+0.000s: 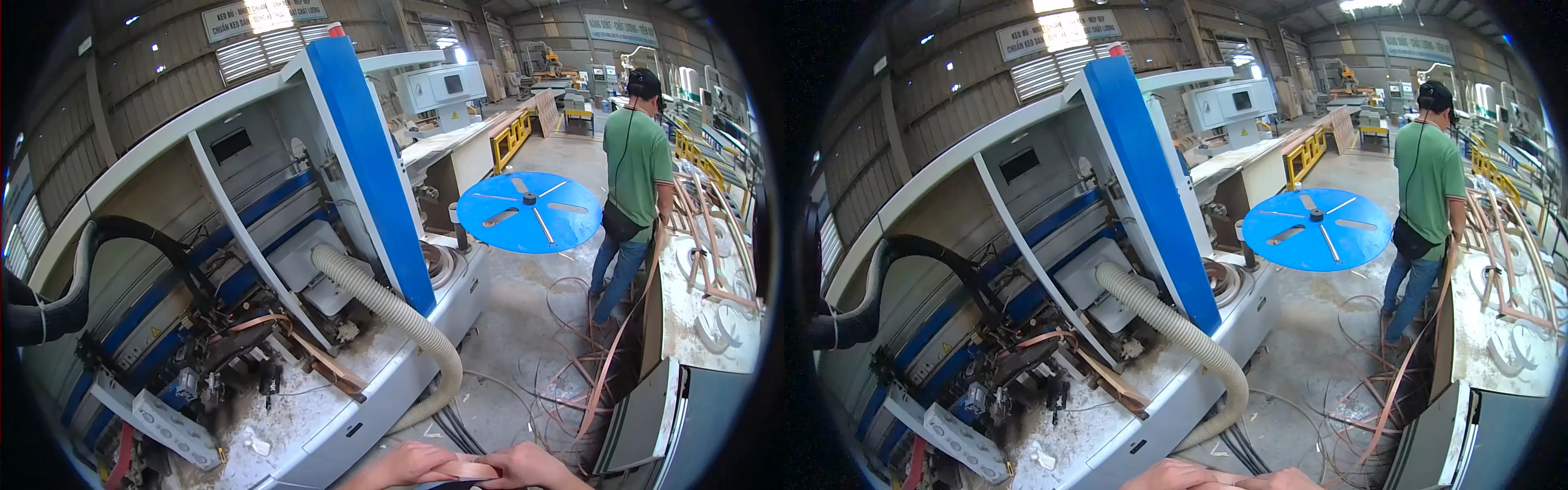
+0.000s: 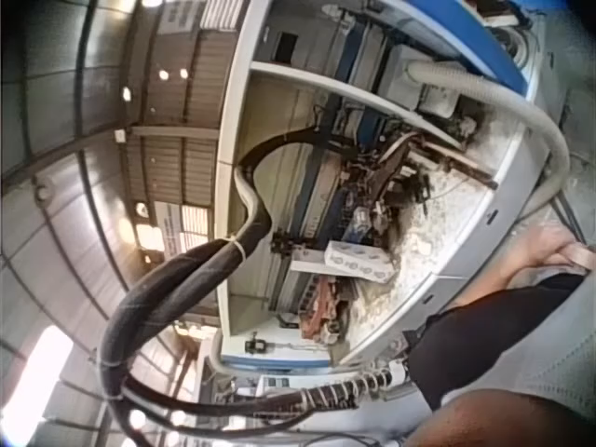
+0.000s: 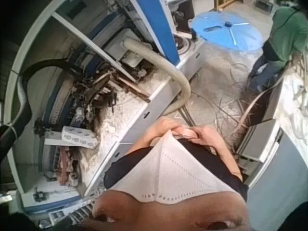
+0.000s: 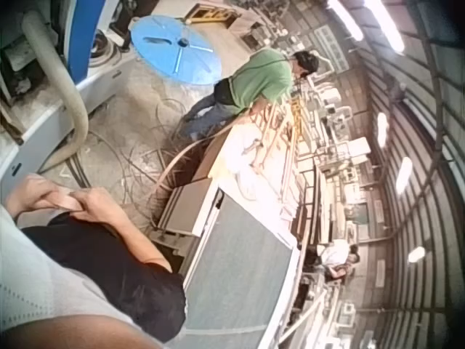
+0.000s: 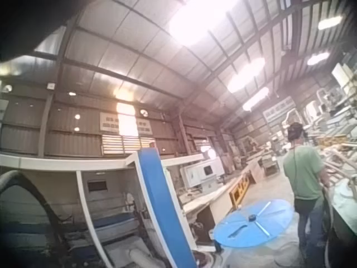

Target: Preparing and holding a roll of edge banding material in a furniture factory.

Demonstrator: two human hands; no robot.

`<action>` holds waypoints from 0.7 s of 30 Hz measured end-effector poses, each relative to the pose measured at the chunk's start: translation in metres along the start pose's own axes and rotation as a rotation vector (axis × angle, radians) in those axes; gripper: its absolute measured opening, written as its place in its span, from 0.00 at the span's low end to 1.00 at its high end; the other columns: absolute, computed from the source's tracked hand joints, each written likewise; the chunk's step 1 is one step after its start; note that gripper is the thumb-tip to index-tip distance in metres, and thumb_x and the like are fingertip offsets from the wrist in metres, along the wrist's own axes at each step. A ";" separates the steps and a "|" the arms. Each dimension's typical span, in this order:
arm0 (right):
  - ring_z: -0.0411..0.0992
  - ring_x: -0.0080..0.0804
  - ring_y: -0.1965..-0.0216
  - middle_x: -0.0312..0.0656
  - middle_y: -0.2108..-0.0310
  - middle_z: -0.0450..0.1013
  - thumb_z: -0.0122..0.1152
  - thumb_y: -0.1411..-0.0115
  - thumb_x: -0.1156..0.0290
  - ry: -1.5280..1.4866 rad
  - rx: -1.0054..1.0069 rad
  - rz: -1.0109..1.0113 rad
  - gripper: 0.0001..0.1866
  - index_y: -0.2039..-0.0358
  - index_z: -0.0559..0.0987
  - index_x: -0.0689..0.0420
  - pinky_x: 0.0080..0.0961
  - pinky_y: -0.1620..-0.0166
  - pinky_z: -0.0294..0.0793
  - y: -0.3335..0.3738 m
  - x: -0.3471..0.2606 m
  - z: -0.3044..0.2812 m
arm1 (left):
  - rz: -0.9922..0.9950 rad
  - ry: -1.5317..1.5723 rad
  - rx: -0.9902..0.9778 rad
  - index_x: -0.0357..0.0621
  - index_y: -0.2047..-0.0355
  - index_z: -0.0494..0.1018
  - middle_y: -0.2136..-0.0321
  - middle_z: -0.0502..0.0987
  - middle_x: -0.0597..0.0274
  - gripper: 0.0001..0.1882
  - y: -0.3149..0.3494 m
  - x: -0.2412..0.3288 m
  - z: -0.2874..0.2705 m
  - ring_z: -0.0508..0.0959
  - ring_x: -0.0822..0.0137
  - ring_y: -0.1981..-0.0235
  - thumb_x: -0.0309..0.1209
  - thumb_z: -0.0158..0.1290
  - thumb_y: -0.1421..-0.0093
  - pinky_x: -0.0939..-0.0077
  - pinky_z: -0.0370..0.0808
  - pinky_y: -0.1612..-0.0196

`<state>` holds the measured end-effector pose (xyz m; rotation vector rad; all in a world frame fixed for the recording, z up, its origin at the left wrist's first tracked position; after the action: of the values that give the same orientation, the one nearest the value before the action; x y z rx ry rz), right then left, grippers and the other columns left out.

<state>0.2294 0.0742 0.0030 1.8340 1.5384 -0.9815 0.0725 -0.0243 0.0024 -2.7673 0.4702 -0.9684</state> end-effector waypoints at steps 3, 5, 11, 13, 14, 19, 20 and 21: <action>0.77 0.55 0.65 0.54 0.67 0.78 0.65 0.46 0.55 0.066 0.028 -0.021 0.24 0.52 0.80 0.53 0.44 0.62 0.75 0.001 0.012 0.010 | -0.084 -0.038 -0.149 0.43 0.54 0.74 0.62 0.79 0.52 0.19 0.009 -0.019 0.016 0.80 0.49 0.60 0.39 0.61 0.42 0.59 0.77 0.57; 0.77 0.55 0.65 0.53 0.66 0.78 0.66 0.47 0.56 0.051 0.067 -0.029 0.23 0.53 0.80 0.53 0.44 0.63 0.75 0.002 0.016 0.010 | -0.061 -0.014 -0.082 0.42 0.58 0.76 0.64 0.79 0.50 0.17 0.001 -0.001 0.003 0.80 0.48 0.62 0.39 0.59 0.44 0.59 0.76 0.60; 0.76 0.55 0.67 0.53 0.70 0.77 0.66 0.47 0.56 0.153 0.069 0.000 0.20 0.57 0.81 0.55 0.44 0.65 0.74 0.003 0.022 0.011 | -0.056 -0.002 -0.033 0.42 0.57 0.75 0.65 0.79 0.49 0.16 0.009 -0.013 0.009 0.80 0.48 0.62 0.37 0.57 0.43 0.58 0.76 0.60; 0.76 0.55 0.68 0.53 0.70 0.77 0.66 0.47 0.56 0.147 0.087 -0.006 0.20 0.57 0.81 0.55 0.44 0.65 0.74 0.003 0.023 0.013 | -0.052 -0.057 -0.090 0.44 0.53 0.73 0.62 0.79 0.52 0.17 0.013 -0.020 0.016 0.80 0.50 0.60 0.36 0.56 0.40 0.59 0.77 0.58; 0.76 0.55 0.68 0.53 0.70 0.77 0.66 0.47 0.57 0.140 0.106 -0.010 0.20 0.57 0.81 0.55 0.44 0.65 0.74 0.004 0.023 0.012 | -0.070 -0.065 -0.125 0.44 0.52 0.73 0.62 0.79 0.52 0.18 0.012 -0.021 0.016 0.80 0.50 0.60 0.35 0.57 0.42 0.59 0.77 0.58; 0.76 0.55 0.67 0.53 0.69 0.78 0.66 0.47 0.56 0.154 0.079 0.013 0.21 0.55 0.81 0.54 0.44 0.64 0.75 0.004 0.021 0.013 | -0.064 -0.022 -0.124 0.46 0.50 0.73 0.60 0.80 0.55 0.22 0.016 -0.028 0.022 0.80 0.51 0.60 0.34 0.60 0.45 0.60 0.77 0.57; 0.76 0.55 0.67 0.54 0.68 0.78 0.66 0.47 0.56 0.156 0.085 0.032 0.21 0.55 0.81 0.53 0.44 0.64 0.75 0.005 0.021 0.012 | -0.041 0.008 -0.042 0.46 0.50 0.73 0.60 0.80 0.56 0.23 0.014 -0.024 0.019 0.80 0.51 0.60 0.34 0.61 0.46 0.60 0.77 0.57; 0.76 0.55 0.67 0.54 0.68 0.78 0.66 0.47 0.56 0.156 0.084 0.029 0.21 0.55 0.81 0.53 0.44 0.64 0.75 0.004 0.020 0.012 | -0.018 0.037 0.040 0.47 0.49 0.72 0.60 0.80 0.56 0.24 0.013 -0.021 0.016 0.80 0.51 0.60 0.34 0.62 0.46 0.60 0.77 0.57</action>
<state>0.2329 0.0757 -0.0202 2.0282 1.5771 -0.9207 0.0641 -0.0278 -0.0259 -2.7269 0.4268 -1.0238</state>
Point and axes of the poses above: each hand's wrist, its own y-axis away from the middle knuckle, its own z-axis out of the palm, x = y × z, the point moved 6 cm from there along -y, towards the middle knuckle
